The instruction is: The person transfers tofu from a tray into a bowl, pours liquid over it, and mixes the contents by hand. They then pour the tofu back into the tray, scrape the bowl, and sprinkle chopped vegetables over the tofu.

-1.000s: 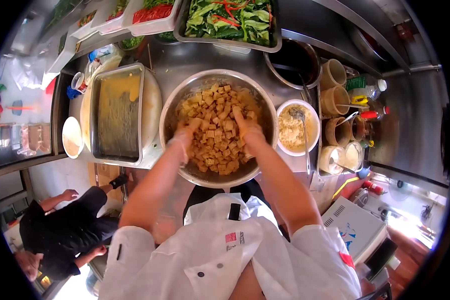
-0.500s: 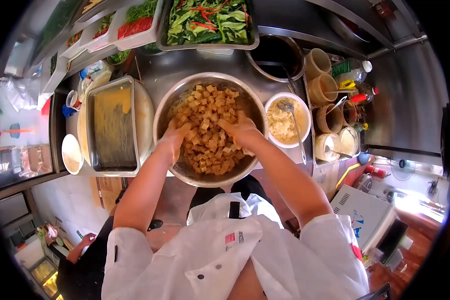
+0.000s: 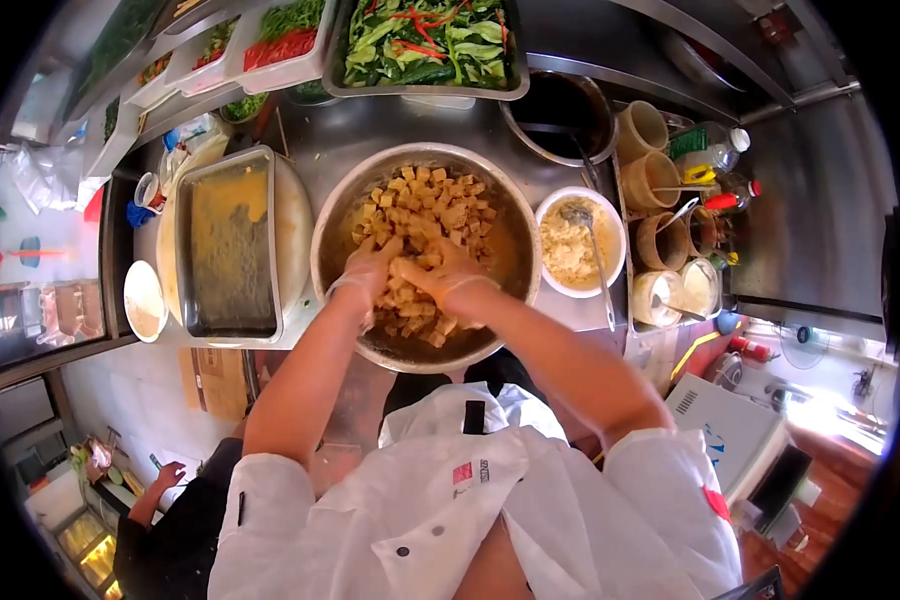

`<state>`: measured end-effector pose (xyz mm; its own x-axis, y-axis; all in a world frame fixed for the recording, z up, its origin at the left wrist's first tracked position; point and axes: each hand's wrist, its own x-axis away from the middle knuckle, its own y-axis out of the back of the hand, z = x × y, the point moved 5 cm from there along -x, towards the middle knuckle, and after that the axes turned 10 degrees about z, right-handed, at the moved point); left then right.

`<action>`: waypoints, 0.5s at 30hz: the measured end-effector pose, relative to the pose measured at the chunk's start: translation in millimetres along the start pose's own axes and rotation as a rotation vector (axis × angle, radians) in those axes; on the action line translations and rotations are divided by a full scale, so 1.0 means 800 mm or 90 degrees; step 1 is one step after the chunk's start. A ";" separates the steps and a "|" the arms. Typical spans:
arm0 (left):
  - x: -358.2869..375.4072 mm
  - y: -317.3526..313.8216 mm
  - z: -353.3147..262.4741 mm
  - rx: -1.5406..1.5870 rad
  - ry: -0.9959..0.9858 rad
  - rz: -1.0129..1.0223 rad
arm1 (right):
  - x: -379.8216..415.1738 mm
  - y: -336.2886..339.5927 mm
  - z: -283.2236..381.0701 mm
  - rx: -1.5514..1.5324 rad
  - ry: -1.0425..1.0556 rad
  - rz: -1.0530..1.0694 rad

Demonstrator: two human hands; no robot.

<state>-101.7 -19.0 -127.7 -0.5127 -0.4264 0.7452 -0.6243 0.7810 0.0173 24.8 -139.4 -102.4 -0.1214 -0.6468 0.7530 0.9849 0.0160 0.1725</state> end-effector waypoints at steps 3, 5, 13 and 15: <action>0.048 0.000 0.052 0.372 0.078 0.075 | -0.043 0.044 0.028 0.385 0.098 -0.041; 0.061 -0.012 0.068 0.520 0.112 0.031 | -0.089 0.081 0.028 0.442 0.179 -0.073; -0.067 -0.070 0.074 0.402 0.154 -0.072 | -0.180 -0.007 -0.122 -0.646 -0.014 0.077; -0.035 -0.049 0.049 0.289 0.143 -0.047 | -0.129 -0.008 -0.089 -0.591 -0.118 0.110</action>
<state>-85.9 -55.6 -175.4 -0.3493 -0.3253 0.8787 -0.8728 0.4542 -0.1788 40.1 -126.9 -226.6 0.0947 -0.5605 0.8227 0.6863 -0.5619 -0.4618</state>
